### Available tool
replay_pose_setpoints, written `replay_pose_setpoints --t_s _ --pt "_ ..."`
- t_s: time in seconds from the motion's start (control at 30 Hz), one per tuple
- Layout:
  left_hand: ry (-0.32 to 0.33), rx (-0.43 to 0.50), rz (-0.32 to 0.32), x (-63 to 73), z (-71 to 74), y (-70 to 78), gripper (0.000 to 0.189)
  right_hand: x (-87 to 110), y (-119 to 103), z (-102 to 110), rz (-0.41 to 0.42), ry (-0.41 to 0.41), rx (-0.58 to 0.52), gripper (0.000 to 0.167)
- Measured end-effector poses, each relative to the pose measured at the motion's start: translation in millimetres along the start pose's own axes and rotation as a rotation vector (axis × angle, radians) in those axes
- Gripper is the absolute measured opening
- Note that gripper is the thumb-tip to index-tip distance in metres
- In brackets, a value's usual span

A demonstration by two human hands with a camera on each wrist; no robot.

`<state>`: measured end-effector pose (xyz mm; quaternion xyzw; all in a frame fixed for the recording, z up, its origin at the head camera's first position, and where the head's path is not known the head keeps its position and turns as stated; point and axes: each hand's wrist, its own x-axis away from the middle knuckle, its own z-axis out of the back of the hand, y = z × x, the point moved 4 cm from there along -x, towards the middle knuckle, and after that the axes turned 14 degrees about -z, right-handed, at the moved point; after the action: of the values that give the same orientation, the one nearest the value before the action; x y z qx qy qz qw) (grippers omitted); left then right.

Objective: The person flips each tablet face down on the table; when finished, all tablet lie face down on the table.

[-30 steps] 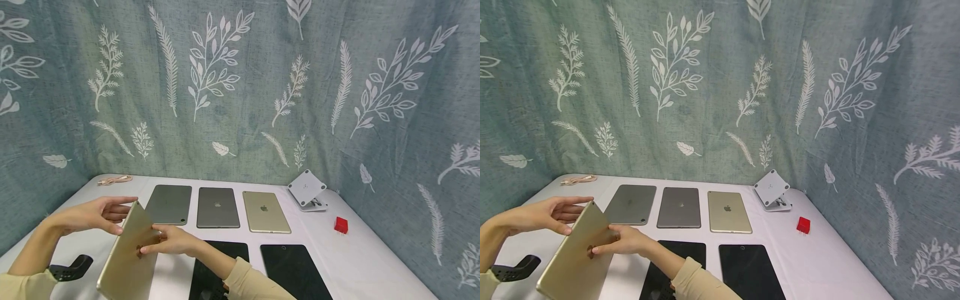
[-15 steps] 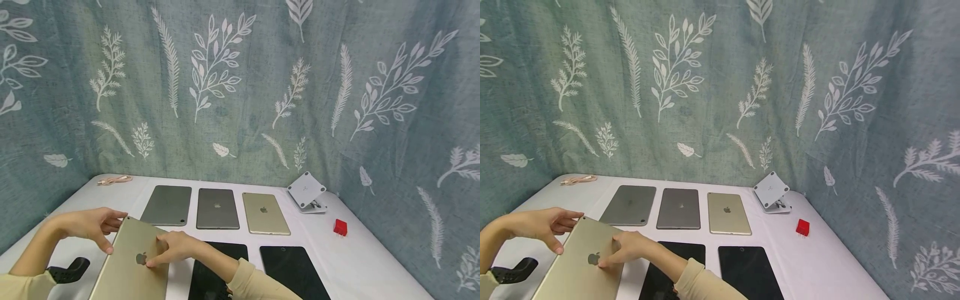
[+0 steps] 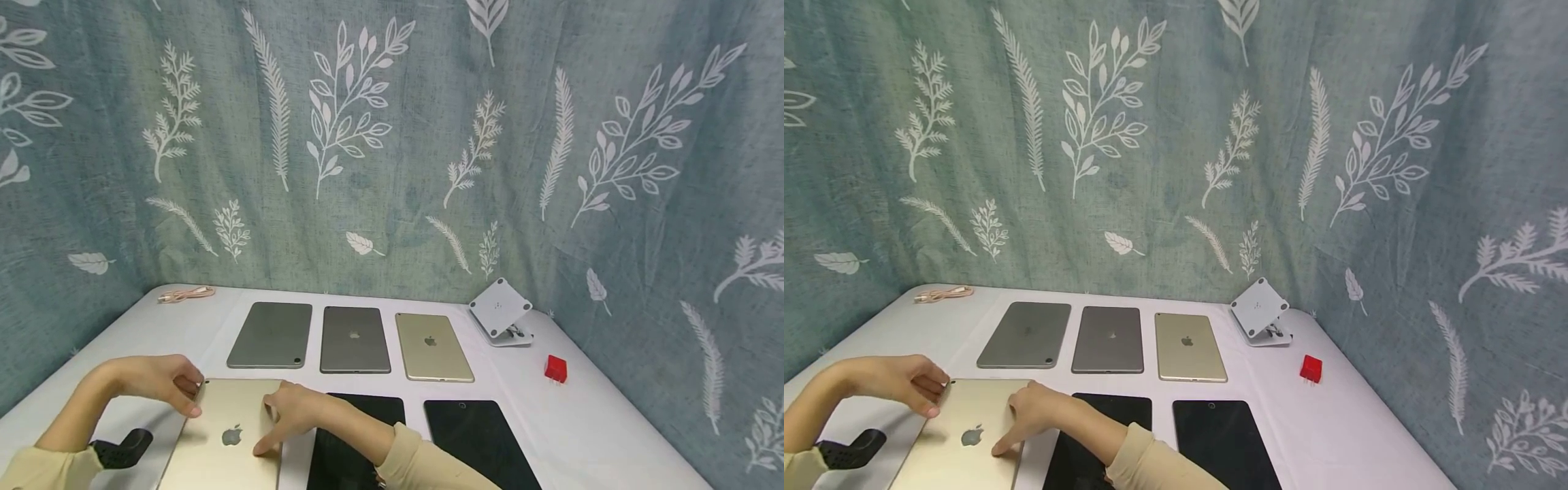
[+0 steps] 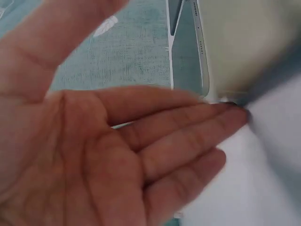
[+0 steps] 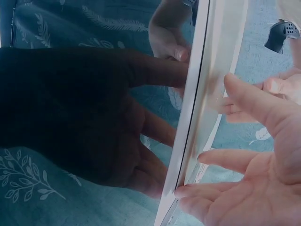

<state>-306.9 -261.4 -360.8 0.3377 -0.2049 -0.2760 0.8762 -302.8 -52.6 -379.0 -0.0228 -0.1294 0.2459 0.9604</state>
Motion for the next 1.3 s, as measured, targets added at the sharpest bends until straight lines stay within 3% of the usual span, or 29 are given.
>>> replay_pose_setpoints --t_s 0.07,0.17,0.27,0.4,0.67,0.87,1.0,1.1,1.3 --pt "0.001 -0.041 -0.024 -3.9 -2.7 7.1 0.032 1.2 2.4 0.7 0.011 -0.002 -0.011 0.073" --pt "0.028 -0.111 -0.059 -12.7 -8.0 20.4 0.041 4.6 8.9 3.1 0.013 -0.007 -0.04 0.076" --pt "0.082 -0.238 -0.075 -20.3 -12.5 37.7 0.034 11.5 19.8 6.6 -0.012 -0.012 -0.072 0.079" --pt "0.116 -0.347 -0.064 -34.2 -28.0 60.9 0.079 26.7 40.0 9.8 -0.056 -0.01 -0.083 0.082" --pt "0.122 -0.388 -0.114 -64.2 -69.1 99.2 0.086 53.4 82.6 6.0 -0.122 -0.003 -0.055 0.076" --pt "0.086 -0.425 -0.112 -90.5 -95.4 110.7 0.099 67.3 113.5 1.8 -0.221 -0.006 -0.091 0.077" --pt "0.005 -0.447 -0.075 -105.3 -110.4 112.1 0.109 73.5 132.4 -1.0 -0.283 -0.018 -0.117 0.087" --pt "-0.052 -0.452 -0.034 -111.9 -114.4 111.5 0.11 77.0 143.0 -1.9 -0.327 -0.012 -0.126 0.094" --pt "-0.08 -0.427 0.003 -113.5 -115.2 110.4 0.106 78.6 149.8 -2.6 -0.367 0.027 -0.114 0.098"
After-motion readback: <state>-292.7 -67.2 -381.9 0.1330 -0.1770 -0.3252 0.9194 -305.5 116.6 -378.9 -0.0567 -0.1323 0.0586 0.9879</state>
